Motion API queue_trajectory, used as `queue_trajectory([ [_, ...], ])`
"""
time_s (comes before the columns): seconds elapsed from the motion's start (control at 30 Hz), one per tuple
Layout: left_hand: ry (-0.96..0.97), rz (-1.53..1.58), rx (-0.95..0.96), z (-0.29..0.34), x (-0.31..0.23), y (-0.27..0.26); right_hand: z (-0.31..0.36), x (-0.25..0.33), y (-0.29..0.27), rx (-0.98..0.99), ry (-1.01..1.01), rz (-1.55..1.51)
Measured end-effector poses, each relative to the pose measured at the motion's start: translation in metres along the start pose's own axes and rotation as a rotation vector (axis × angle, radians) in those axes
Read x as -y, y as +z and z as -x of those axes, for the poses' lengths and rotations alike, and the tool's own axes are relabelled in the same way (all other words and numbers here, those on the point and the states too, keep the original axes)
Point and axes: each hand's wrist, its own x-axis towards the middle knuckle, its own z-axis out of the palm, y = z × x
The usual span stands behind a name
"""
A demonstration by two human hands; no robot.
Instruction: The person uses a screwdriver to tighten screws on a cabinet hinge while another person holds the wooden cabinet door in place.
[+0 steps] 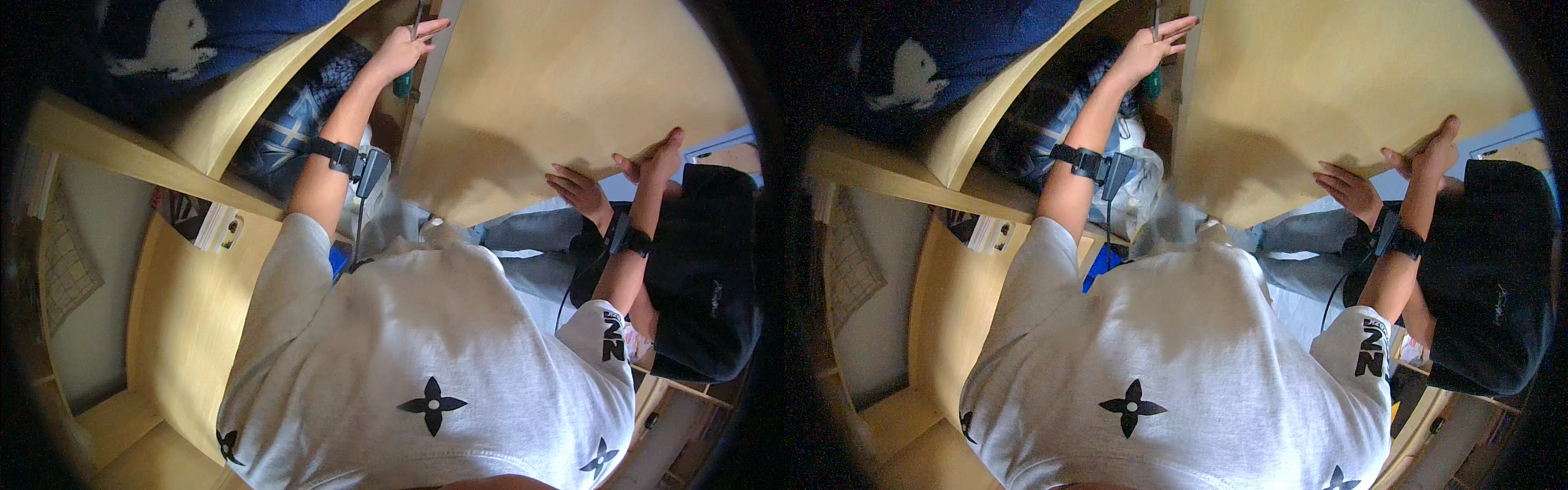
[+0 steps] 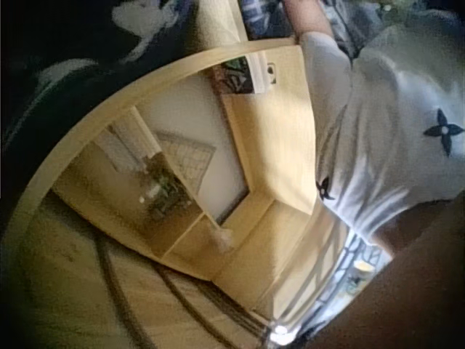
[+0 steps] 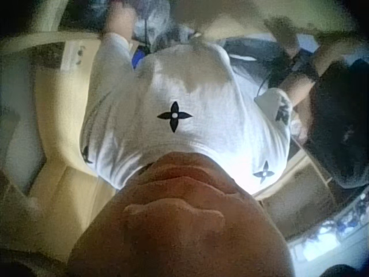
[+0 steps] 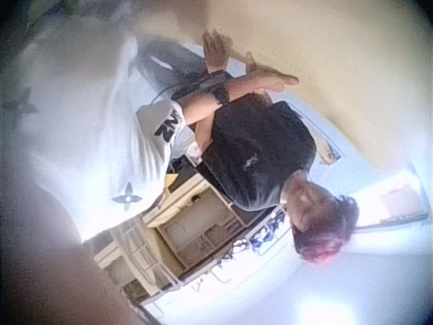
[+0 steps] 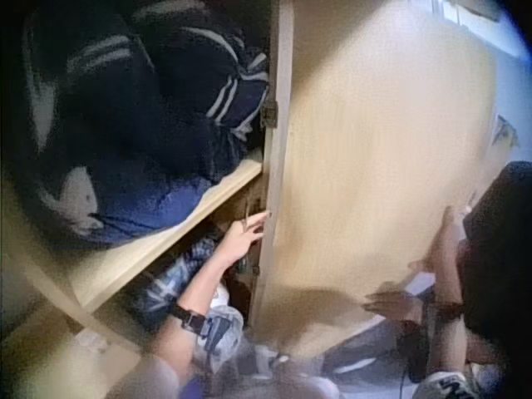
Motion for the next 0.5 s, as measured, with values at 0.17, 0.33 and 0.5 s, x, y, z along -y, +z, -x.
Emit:
queue_trajectory([
  [0.17, -0.005, 0.192, 0.024, -0.003, -0.013, 0.0, 0.01, 0.032, 0.015, 0.093, -0.016, -0.054],
  [0.33, 0.0, 0.27, -0.044, -0.009, -0.004, -0.002, 0.009, 0.041, 0.028, 0.162, -0.126, -0.079],
  [0.5, 0.021, 0.422, 0.017, -0.042, -0.025, -0.008, -0.006, 0.074, 0.019, 0.093, -0.099, -0.131],
])
